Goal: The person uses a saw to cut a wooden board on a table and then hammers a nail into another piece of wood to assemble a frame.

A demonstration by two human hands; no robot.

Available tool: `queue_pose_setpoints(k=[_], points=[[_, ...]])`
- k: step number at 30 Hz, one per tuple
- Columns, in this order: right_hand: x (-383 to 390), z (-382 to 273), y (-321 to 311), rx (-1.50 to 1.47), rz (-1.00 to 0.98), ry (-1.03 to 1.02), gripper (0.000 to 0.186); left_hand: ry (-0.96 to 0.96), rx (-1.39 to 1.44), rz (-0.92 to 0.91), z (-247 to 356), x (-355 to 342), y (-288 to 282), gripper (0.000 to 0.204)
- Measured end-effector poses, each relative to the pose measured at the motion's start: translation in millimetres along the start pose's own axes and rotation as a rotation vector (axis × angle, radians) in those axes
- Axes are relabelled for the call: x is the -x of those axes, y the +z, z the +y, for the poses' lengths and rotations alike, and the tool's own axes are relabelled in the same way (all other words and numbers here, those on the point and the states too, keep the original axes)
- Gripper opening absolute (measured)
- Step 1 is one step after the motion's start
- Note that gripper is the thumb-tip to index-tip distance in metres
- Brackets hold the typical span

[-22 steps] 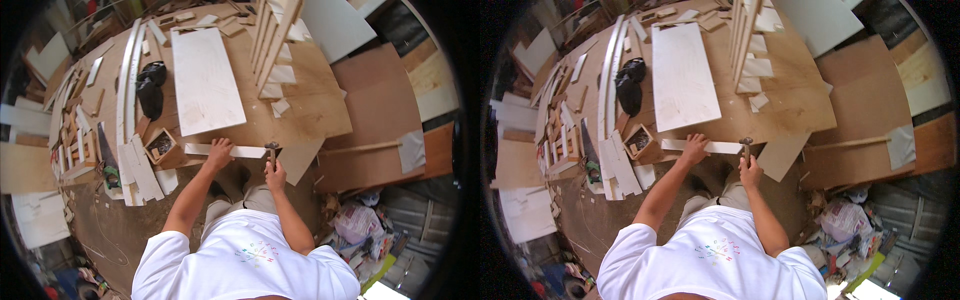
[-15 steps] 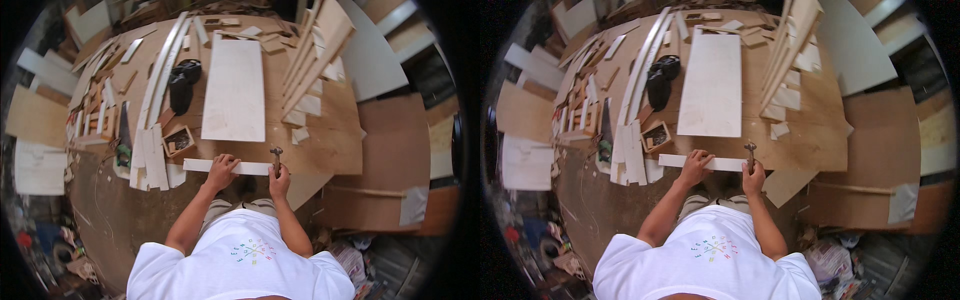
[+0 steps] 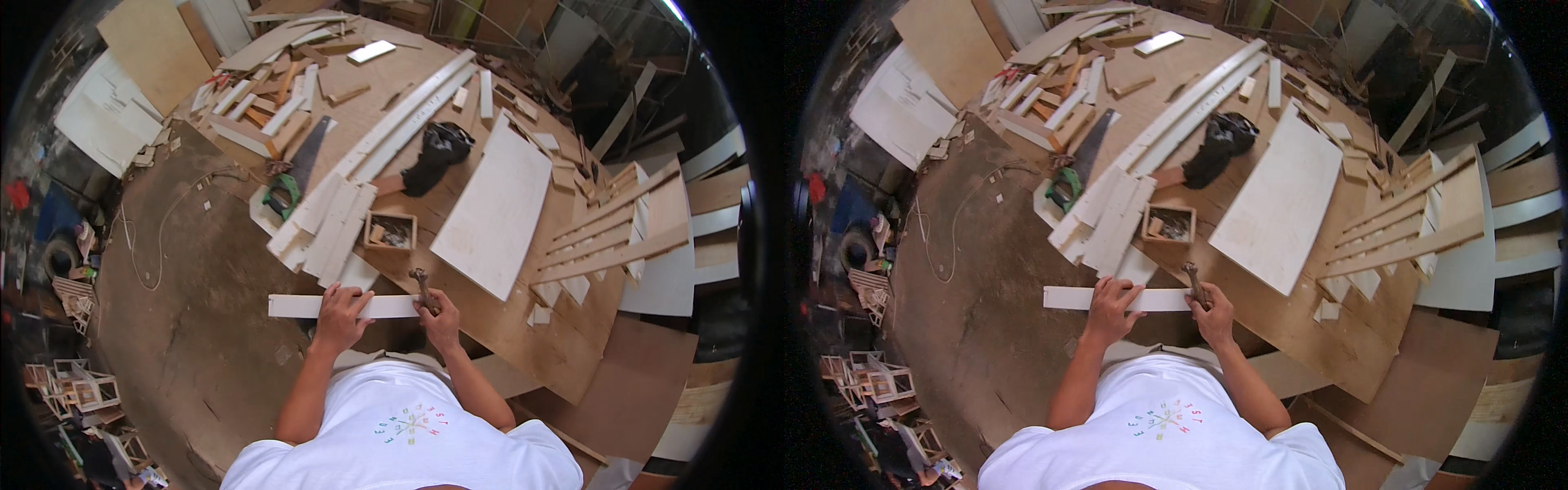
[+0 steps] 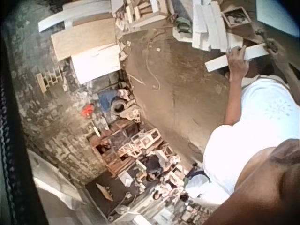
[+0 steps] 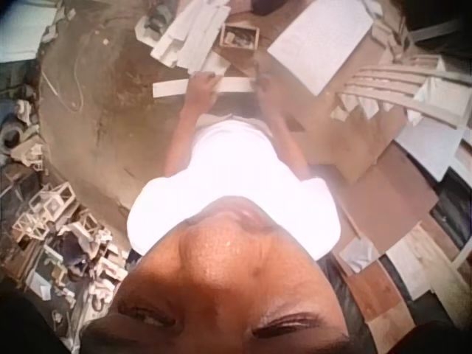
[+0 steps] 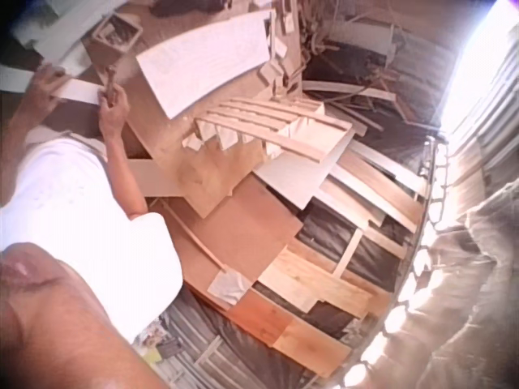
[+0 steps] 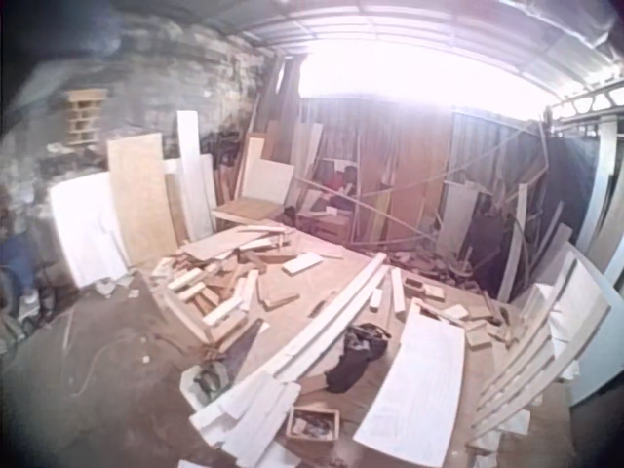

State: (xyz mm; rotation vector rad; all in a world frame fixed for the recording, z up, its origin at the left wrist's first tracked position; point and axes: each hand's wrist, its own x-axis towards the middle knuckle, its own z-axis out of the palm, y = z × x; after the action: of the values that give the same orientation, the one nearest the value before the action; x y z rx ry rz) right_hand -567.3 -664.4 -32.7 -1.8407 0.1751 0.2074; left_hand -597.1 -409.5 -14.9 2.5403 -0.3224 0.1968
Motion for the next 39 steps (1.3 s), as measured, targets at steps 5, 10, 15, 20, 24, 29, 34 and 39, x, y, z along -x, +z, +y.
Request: queue_pose_setpoints(k=[5, 10, 15, 20, 24, 29, 34, 39], points=[[-24.3, -30.0, 121.5, -0.107, -0.036, 0.008, 0.029, 0.036, -0.017, 0.073, -103.7, 7.4, -67.2, 0.058], [-55.8, -70.6, 228.3, -0.204, -0.087, 0.021, 0.028, 0.163, -0.044, 0.073, -214.2, -4.8, -152.1, 0.054], [-95.5, -117.0, 303.3, -0.213, 0.017, -0.106, 0.032, 0.159, -0.150, 0.448, -269.8, -25.0, -248.9, 0.053], [-139.3, -175.9, 346.1, -0.223, 0.143, -0.078, 0.032, -0.276, 0.226, 0.833, -378.6, -55.5, -277.3, 0.047], [-200.0, -202.2, 382.3, -0.216, 0.120, -0.030, 0.037, -0.447, 1.004, 0.700, -487.5, -102.4, -291.4, 0.051], [-281.8, -216.0, 460.6, -0.195, 0.169, -0.051, 0.034, -0.562, 1.129, 0.558, -561.8, -165.7, -328.4, 0.045], [-336.1, -245.4, 520.7, -0.304, 0.198, -0.019, 0.035, -0.633, 1.153, 0.529, -652.8, -213.4, -345.1, 0.027], [-358.5, -261.4, 558.7, -0.389, 0.456, -0.051, 0.036, -0.590, 1.276, 0.395, -707.6, -267.9, -342.1, 0.031]])
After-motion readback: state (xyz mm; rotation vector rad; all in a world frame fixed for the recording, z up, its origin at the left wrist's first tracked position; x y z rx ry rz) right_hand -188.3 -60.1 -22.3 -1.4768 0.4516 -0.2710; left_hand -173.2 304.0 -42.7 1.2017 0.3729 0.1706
